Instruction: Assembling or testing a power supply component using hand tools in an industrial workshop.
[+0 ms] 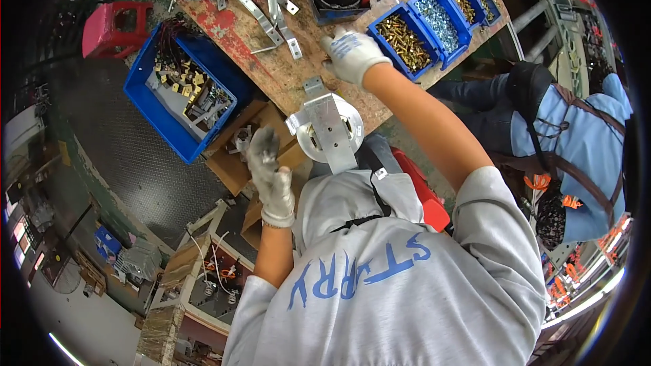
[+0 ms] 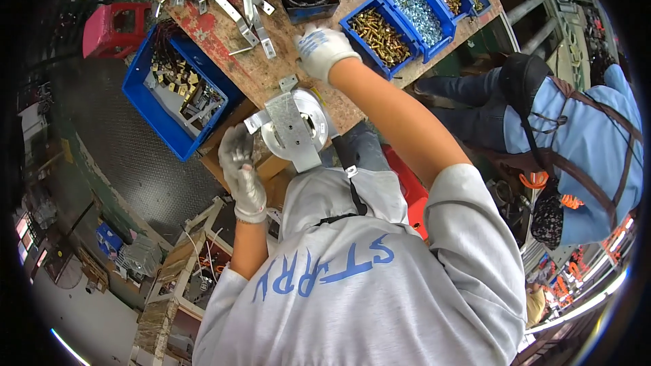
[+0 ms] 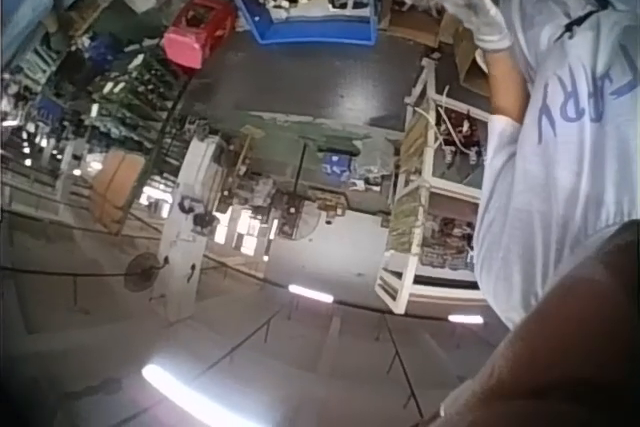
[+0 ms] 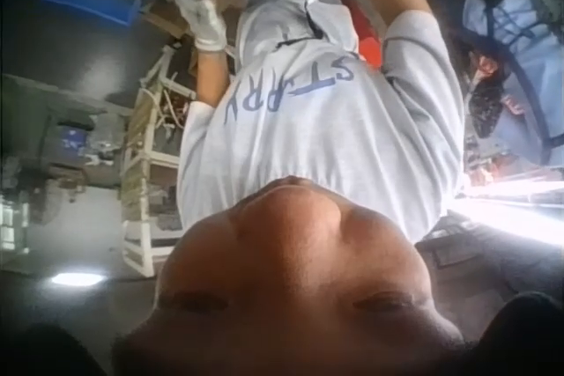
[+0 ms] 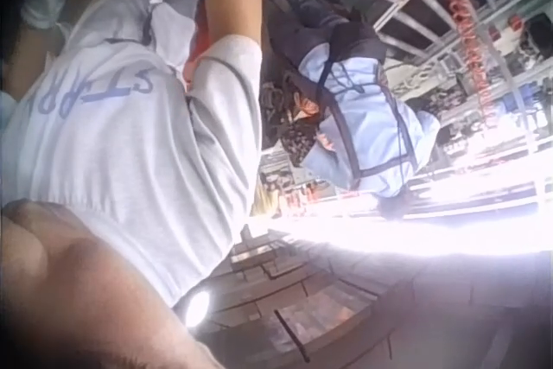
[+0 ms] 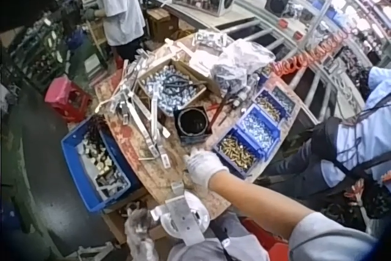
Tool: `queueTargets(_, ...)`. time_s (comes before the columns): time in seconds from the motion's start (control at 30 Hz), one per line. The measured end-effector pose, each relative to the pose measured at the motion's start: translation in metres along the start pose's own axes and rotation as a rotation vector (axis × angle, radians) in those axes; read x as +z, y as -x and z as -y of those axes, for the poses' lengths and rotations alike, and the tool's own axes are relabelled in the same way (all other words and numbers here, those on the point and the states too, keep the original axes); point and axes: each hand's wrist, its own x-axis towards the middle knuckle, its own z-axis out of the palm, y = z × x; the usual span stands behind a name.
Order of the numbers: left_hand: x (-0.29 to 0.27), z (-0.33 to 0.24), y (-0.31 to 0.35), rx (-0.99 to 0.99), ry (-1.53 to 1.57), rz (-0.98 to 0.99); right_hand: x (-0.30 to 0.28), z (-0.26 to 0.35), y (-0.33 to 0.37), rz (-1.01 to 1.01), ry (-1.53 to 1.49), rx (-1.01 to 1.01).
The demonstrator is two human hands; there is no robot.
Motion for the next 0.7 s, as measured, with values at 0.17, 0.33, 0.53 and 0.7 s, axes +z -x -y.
queueTargets(0.17, -0.029, 0.004, 0.017, -0.046, -0.001, -0.112, 0.037, -0.007, -0.038, 0.138, 0.058, -0.142)
queueTargets(0.33, -0.035, -0.003, 0.017, -0.021, 0.033, -0.106, 0.03, -0.002, -0.004, 0.016, 0.066, -0.256)
queueTargets(0.53, -0.045, -0.006, 0.009, -0.057, 0.018, -0.106, 0.039, -0.017, -0.02, 0.023, 0.011, -0.22)
queueTargets(0.7, -0.051, -0.025, -0.001, -0.002, 0.005, -0.149, 0.027, -0.022, -0.017, -0.018, -0.044, -0.191)
